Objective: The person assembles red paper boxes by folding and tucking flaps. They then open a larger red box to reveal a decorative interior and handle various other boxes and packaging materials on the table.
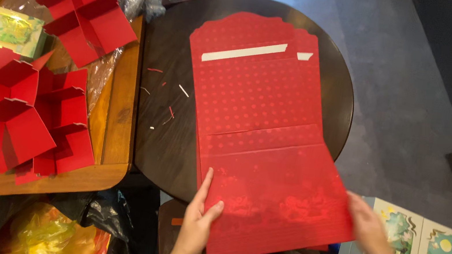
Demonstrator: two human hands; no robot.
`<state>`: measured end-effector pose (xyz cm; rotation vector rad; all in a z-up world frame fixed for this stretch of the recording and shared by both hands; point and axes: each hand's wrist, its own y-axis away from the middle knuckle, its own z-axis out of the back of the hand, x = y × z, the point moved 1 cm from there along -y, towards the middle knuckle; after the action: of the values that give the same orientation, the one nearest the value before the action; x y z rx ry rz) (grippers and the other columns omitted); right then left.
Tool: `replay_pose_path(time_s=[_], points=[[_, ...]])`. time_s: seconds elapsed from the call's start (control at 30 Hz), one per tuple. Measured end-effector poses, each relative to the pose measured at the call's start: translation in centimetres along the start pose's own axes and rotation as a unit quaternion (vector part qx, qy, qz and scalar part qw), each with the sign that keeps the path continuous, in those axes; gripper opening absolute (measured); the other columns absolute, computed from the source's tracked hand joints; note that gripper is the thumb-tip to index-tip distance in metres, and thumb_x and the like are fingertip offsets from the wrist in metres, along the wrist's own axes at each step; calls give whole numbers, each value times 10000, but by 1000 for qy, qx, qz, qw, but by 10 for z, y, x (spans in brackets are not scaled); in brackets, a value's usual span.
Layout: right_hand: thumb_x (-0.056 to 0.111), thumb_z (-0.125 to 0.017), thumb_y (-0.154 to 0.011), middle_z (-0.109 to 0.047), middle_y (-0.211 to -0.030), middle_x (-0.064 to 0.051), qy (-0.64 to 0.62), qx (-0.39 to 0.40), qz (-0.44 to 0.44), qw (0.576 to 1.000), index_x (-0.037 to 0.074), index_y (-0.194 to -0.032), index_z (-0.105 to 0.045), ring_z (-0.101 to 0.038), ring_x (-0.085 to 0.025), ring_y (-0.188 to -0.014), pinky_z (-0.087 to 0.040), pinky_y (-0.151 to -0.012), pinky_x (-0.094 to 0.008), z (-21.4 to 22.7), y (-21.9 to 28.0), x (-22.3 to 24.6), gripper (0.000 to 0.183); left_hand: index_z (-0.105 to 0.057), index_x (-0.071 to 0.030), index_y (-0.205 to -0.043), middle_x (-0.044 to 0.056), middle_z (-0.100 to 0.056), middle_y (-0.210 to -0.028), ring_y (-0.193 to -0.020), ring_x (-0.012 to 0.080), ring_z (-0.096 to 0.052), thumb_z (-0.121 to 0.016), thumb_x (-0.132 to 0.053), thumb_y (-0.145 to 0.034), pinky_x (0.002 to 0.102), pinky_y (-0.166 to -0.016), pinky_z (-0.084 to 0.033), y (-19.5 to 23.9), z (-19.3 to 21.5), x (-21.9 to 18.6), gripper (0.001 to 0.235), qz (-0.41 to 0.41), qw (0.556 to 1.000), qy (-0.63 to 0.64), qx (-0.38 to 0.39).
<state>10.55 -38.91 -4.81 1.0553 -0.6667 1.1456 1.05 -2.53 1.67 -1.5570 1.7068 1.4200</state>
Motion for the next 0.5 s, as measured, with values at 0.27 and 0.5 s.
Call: replay_pose_path(time_s=[0.27, 0.5], points=[[132, -677, -846, -473, -1522, -136, 1, 113, 325, 939, 45, -1441, -526, -460, -257, -1387, -419, -1081, -386, 1, -56, 69, 621, -445, 122, -1538, 257, -714, -1217, -846, 259, -750, -414, -45, -951, 334, -590, -576, 12, 6, -58, 612, 144, 938, 273, 160], [43, -657, -956, -754, -922, -58, -53, 62, 145, 986, -63, -1050, -727, -685, -141, -825, -548, -715, -320, -58, -106, 59, 158, -558, 10, -1359, 148, -696, -673, -451, 197, -666, -414, -379, -1023, 261, -361, -466, -25, 43, -51, 534, -82, 996, 2, 23]])
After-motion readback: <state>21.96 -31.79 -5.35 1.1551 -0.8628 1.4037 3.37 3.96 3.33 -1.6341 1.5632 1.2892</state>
